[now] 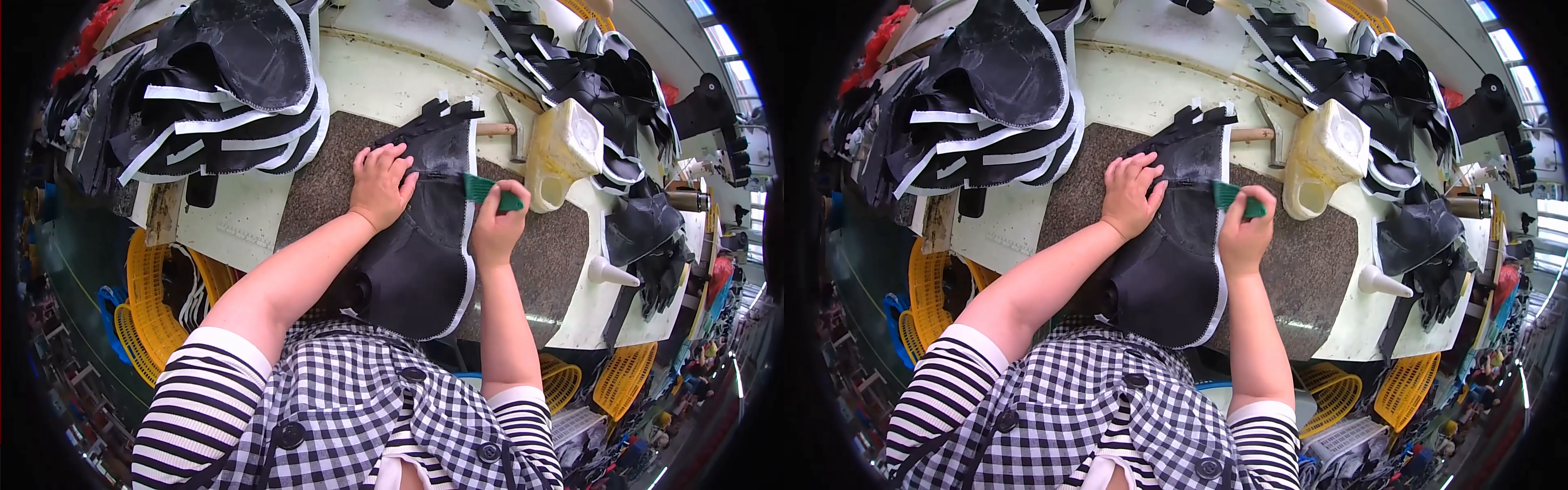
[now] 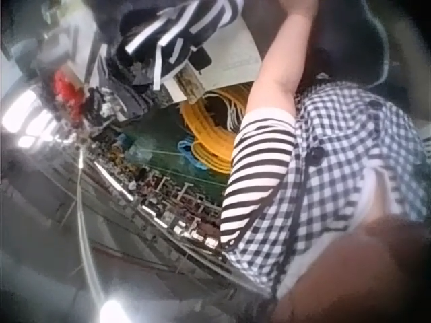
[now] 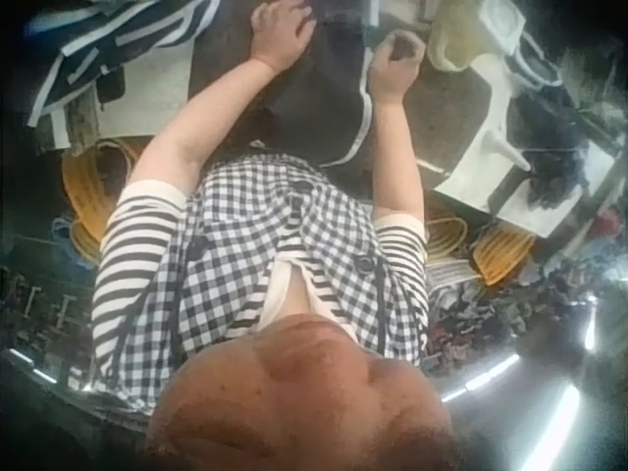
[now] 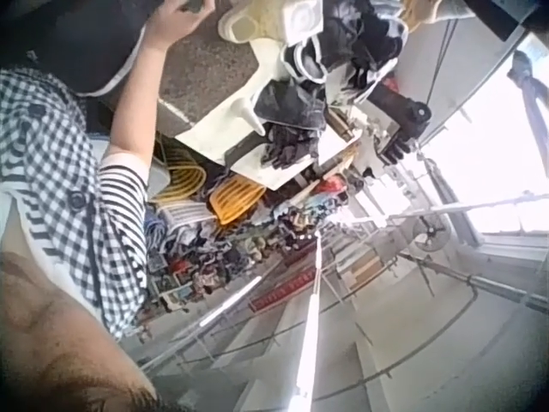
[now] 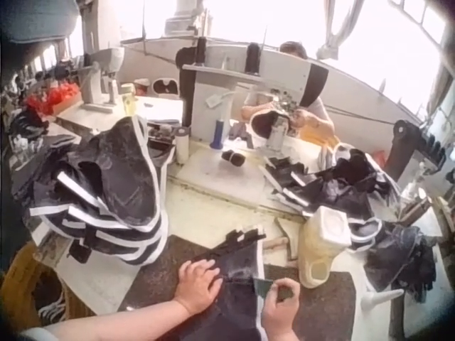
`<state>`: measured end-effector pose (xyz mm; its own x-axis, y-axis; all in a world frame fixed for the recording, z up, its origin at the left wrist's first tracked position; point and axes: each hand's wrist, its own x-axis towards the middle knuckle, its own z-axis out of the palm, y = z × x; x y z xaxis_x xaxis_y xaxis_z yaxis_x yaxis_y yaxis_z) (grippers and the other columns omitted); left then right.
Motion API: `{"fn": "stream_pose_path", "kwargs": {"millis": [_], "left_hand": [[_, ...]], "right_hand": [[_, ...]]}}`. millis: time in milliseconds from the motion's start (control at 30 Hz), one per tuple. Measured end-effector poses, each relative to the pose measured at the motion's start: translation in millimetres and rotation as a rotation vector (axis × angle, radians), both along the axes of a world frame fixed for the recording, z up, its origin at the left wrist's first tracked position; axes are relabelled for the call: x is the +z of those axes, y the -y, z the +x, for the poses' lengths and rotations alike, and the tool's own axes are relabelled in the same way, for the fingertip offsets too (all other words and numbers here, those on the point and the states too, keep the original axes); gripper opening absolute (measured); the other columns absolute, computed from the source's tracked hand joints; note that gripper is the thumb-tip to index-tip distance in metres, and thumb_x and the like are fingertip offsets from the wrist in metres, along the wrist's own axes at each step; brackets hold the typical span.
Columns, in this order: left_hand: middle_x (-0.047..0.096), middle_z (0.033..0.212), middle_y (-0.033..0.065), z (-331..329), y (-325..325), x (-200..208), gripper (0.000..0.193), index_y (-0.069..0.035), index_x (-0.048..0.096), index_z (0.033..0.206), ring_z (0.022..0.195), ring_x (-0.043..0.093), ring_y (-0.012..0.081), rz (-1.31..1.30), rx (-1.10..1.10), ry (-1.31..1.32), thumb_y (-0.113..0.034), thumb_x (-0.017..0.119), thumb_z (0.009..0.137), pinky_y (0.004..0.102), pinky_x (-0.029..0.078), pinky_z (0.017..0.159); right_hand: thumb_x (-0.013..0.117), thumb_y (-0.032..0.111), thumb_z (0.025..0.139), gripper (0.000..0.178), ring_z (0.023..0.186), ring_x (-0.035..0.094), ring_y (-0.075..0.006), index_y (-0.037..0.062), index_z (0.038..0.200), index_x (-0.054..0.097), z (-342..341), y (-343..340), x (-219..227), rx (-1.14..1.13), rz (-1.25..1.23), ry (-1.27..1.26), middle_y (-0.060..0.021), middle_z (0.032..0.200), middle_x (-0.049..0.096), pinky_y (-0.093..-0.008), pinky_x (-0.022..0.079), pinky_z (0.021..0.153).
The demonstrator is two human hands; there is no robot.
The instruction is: Applying glue and assembling components of a shoe upper at a factory workbench.
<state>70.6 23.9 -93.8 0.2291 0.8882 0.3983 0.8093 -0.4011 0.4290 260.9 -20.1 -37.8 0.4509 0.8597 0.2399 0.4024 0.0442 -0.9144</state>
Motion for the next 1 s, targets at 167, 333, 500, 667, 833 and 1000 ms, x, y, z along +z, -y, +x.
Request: {"fn": "stream_pose_path", "kwargs": {"millis": [167, 333, 500, 667, 833, 1000], "left_hand": [[0.053, 0.126, 0.0036, -1.7, -2.9, -2.1, 0.027, -0.013, 0.061, 0.109, 0.122, 0.046, 0.0237, 0.018, -0.003, 0.015, -0.027, 0.064, 0.086, 0.0468, 0.027, 0.108], [0.053, 0.125, 0.0025, -4.1, -3.7, -6.2, 0.027, -0.014, 0.062, 0.109, 0.121, 0.046, 0.0221, 0.012, 0.026, 0.028, -0.031, 0.063, 0.087, 0.0462, 0.027, 0.107], [0.049, 0.131, 0.0084, -0.1, -23.6, 10.0, 0.041, -0.011, 0.059, 0.12, 0.124, 0.043, 0.0288, -0.039, 0.069, -0.005, -0.032, 0.066, 0.086, 0.0452, 0.028, 0.106], [0.039, 0.14, 0.0133, 0.8, 26.0, 71.6, 0.067, -0.01, 0.047, 0.134, 0.132, 0.033, 0.0349, -0.305, -0.109, -0.081, -0.035, 0.073, 0.077, 0.0495, 0.026, 0.109], [0.021, 0.155, 0.0144, -20.0, 95.7, 103.7, 0.083, -0.02, 0.041, 0.143, 0.141, 0.021, 0.0399, -0.685, -0.359, -0.414, -0.027, 0.078, 0.07, 0.0562, 0.029, 0.109], [0.022, 0.154, 0.017, -11.7, 94.6, 95.9, 0.081, -0.026, 0.041, 0.144, 0.133, 0.033, 0.0405, -0.69, -0.388, -0.528, -0.016, 0.076, 0.071, 0.0483, 0.044, 0.102]], "right_hand": [[0.061, -0.003, 0.085, 0.024, 0.089, 0.062, -0.0302, 0.0092, 0.105, 0.057, 39.2, -6.2, 12.3, 0.089, 0.265, 0.659, -0.0121, 0.097, 0.062, -0.038, 0.051, 0.075], [0.064, 0.006, 0.088, 0.016, 0.074, 0.067, -0.023, 0.0112, 0.104, 0.064, 98.3, 11.3, 44.3, 0.062, 0.033, 0.567, -0.01, 0.09, 0.069, -0.0305, 0.052, 0.065], [0.067, 0.013, 0.088, 0.016, 0.074, 0.065, -0.0151, 0.0069, 0.103, 0.066, 140.7, -5.3, 35.2, -0.211, 0.033, 0.341, -0.0099, 0.083, 0.069, -0.0291, 0.05, 0.07], [0.064, 0.016, 0.091, 0.016, 0.063, 0.063, -0.0139, 0.0061, 0.103, 0.062, 158.2, -10.8, 10.0, -0.267, -0.049, 0.12, -0.0081, 0.077, 0.066, -0.0284, 0.05, 0.057], [0.056, 0.008, 0.091, 0.014, 0.068, 0.064, -0.0166, 0.0039, 0.105, 0.057, 157.6, 19.5, 16.9, -0.13, -0.357, -0.392, -0.0091, 0.092, 0.065, -0.0256, 0.054, 0.051], [0.063, 0.005, 0.088, 0.016, 0.081, 0.062, -0.0114, 0.0079, 0.104, 0.064, 46.2, 19.2, 13.1, 0.379, -0.53, -0.294, -0.004, 0.09, 0.066, -0.0257, 0.052, 0.064]]}}
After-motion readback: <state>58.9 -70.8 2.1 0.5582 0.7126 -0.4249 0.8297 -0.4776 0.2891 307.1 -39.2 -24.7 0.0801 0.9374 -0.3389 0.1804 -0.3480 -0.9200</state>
